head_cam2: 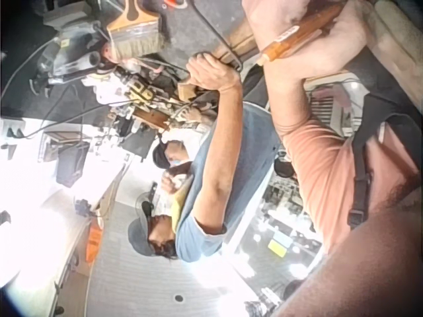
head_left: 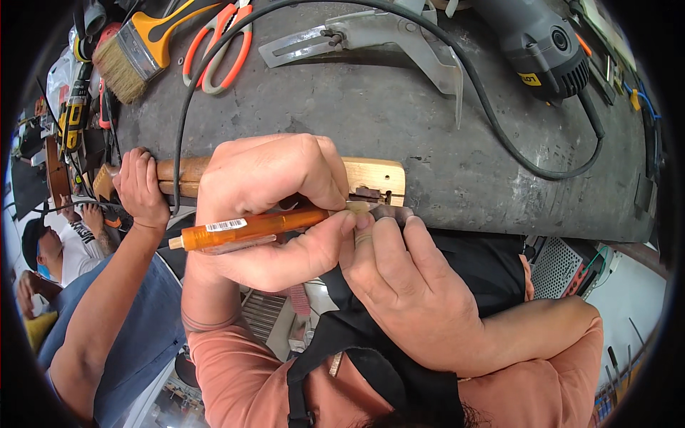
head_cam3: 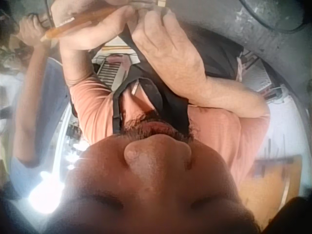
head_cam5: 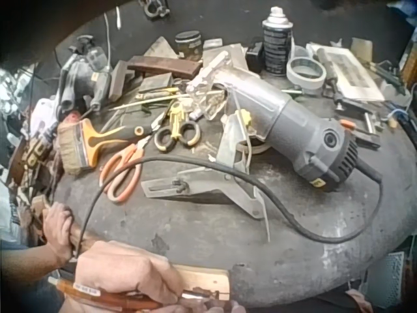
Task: The person uses a pencil to mark a small wooden piece attached to a guitar neck, then uses a screwdriver to tighten screws on the same piece. The person also briefly handles a power tool at the end.
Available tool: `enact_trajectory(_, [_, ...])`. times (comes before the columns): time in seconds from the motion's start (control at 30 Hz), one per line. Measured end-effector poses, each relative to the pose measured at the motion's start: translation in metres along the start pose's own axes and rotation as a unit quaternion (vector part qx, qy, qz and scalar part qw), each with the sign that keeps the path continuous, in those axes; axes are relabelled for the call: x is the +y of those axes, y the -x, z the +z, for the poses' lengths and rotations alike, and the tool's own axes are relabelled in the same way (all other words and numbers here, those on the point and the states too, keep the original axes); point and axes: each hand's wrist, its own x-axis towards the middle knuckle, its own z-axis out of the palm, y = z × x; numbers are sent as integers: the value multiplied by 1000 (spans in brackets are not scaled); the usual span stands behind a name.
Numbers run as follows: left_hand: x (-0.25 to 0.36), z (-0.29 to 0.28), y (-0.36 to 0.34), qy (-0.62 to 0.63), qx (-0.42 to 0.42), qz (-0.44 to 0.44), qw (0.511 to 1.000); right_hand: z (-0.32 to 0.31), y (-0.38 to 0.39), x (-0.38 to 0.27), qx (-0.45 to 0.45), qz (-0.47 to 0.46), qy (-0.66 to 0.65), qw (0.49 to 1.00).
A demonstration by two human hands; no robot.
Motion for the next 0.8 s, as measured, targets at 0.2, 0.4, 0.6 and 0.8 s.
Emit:
enact_trajectory(0.2, [-1,-5,2,-5,-20,1,1000,-5,-1,1,-15,1,-8,1000])
enact_trajectory(0.4, [1,-7,15,88,133,-1,987,4,2,4,18,-9,30,999])
enact_trajectory(0.6, [5,4,57,-341,125,106,926,8,4,7,67,7,-13,998])
enact_trajectory(0.8, [-2,25,83,-396,132,125,900,10,9,14,76,12,-42,996])
